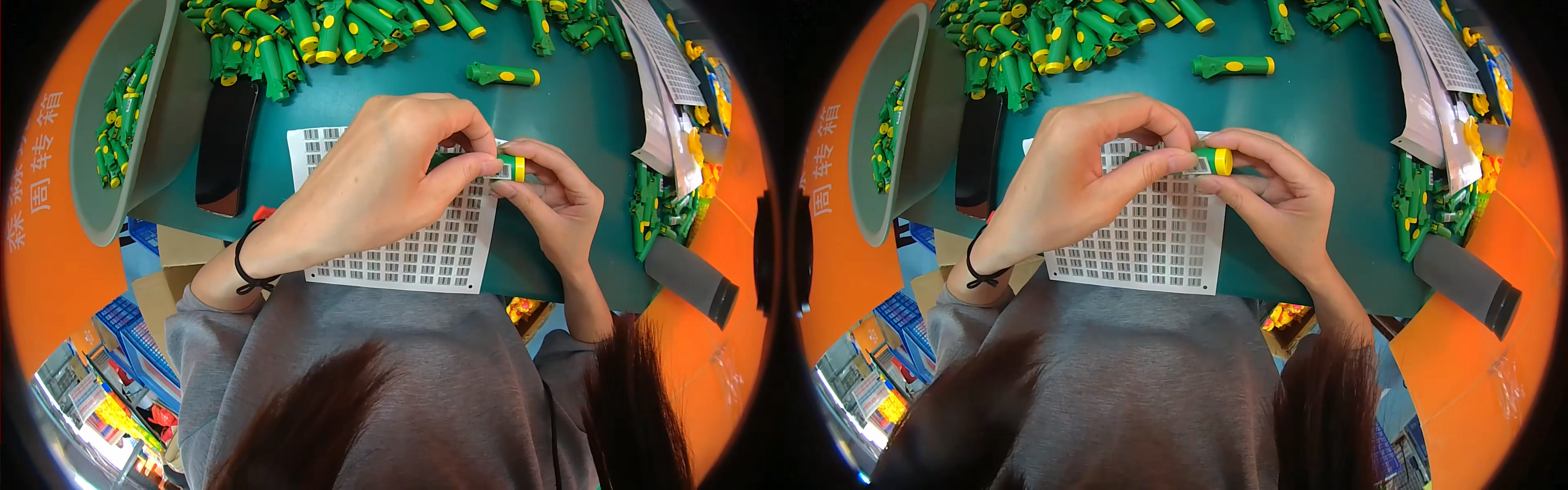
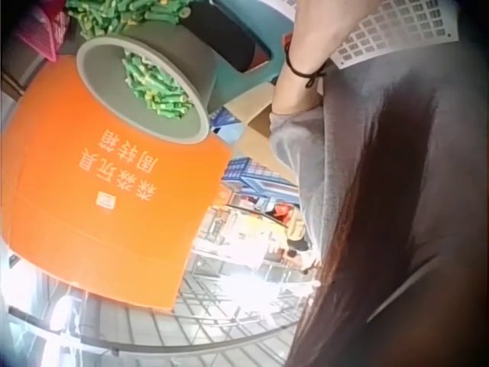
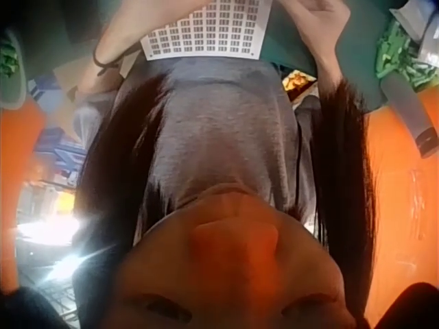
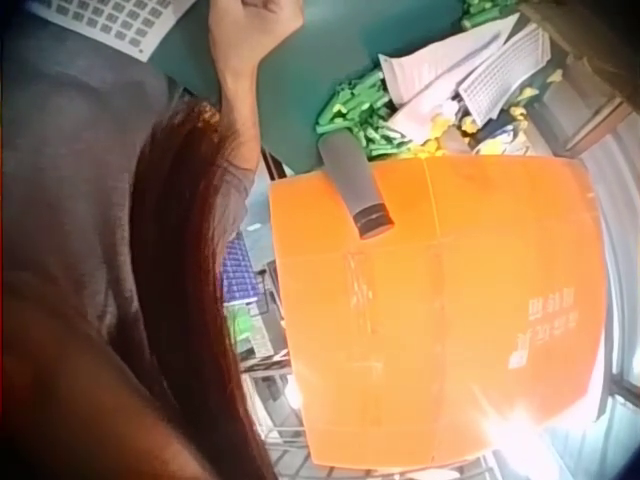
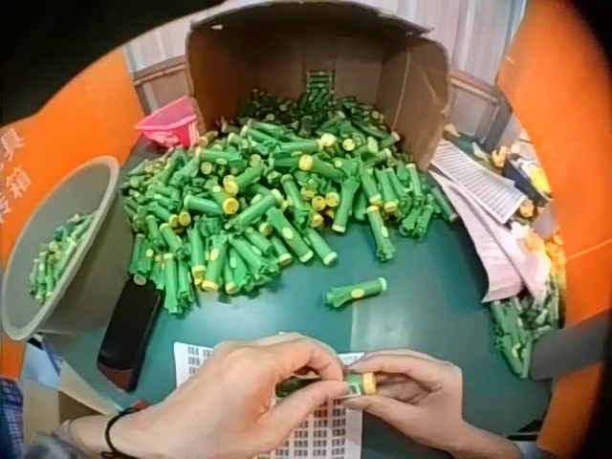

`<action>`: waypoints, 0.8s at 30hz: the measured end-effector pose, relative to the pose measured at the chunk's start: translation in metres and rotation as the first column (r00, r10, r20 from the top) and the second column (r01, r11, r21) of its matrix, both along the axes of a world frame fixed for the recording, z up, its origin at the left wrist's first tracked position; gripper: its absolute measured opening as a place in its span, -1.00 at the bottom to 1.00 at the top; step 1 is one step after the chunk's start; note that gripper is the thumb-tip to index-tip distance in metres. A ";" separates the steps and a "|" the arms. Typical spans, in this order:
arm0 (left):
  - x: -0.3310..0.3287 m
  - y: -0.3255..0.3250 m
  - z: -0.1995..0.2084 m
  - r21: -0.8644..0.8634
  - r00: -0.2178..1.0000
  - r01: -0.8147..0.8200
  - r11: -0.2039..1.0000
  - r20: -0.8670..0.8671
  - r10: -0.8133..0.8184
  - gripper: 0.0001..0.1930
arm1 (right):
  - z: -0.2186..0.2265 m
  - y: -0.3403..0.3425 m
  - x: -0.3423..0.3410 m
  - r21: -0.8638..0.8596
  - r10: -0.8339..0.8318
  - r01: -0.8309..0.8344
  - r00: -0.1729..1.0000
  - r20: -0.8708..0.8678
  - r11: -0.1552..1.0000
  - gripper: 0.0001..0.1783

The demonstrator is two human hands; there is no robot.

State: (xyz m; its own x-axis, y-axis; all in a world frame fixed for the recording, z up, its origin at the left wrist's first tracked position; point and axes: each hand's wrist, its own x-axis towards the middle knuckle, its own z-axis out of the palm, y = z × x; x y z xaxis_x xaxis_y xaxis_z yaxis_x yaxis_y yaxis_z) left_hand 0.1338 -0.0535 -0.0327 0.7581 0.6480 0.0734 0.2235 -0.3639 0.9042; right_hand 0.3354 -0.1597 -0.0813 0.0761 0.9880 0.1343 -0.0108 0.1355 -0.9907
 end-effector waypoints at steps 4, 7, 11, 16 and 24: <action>0.001 0.000 -0.002 0.003 1.000 -0.009 1.000 -0.002 0.009 -0.87 | -0.002 0.000 0.000 0.007 0.001 -0.001 1.000 0.004 1.000 -0.54; 0.001 0.000 0.000 0.005 1.000 -0.009 1.000 -0.004 0.009 -0.87 | -0.001 0.000 0.000 0.018 0.009 -0.010 0.999 0.046 1.000 -0.53; 0.001 0.001 0.001 0.050 1.000 0.007 0.999 -0.015 -0.006 -0.87 | 0.000 0.000 0.000 0.018 0.014 -0.015 0.998 0.056 1.000 -0.53; 0.001 0.000 -0.001 0.037 1.000 -0.005 0.999 -0.012 0.005 -0.87 | 0.000 0.000 0.000 -0.013 0.016 -0.016 0.999 0.032 1.000 -0.54; 0.001 0.000 -0.003 -0.126 0.998 -0.038 0.991 -0.052 0.032 -0.85 | -0.002 0.000 -0.002 -0.067 0.010 -0.013 0.999 -0.046 0.998 -0.54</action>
State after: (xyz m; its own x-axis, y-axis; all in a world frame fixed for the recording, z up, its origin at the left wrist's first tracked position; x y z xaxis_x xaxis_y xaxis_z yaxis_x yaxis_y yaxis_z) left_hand 0.1344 -0.0539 -0.0358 0.7355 0.6758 -0.0482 0.2795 -0.2379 0.9302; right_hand 0.3334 -0.1593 -0.0835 0.0690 0.9956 0.0641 -0.0573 0.0681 -0.9960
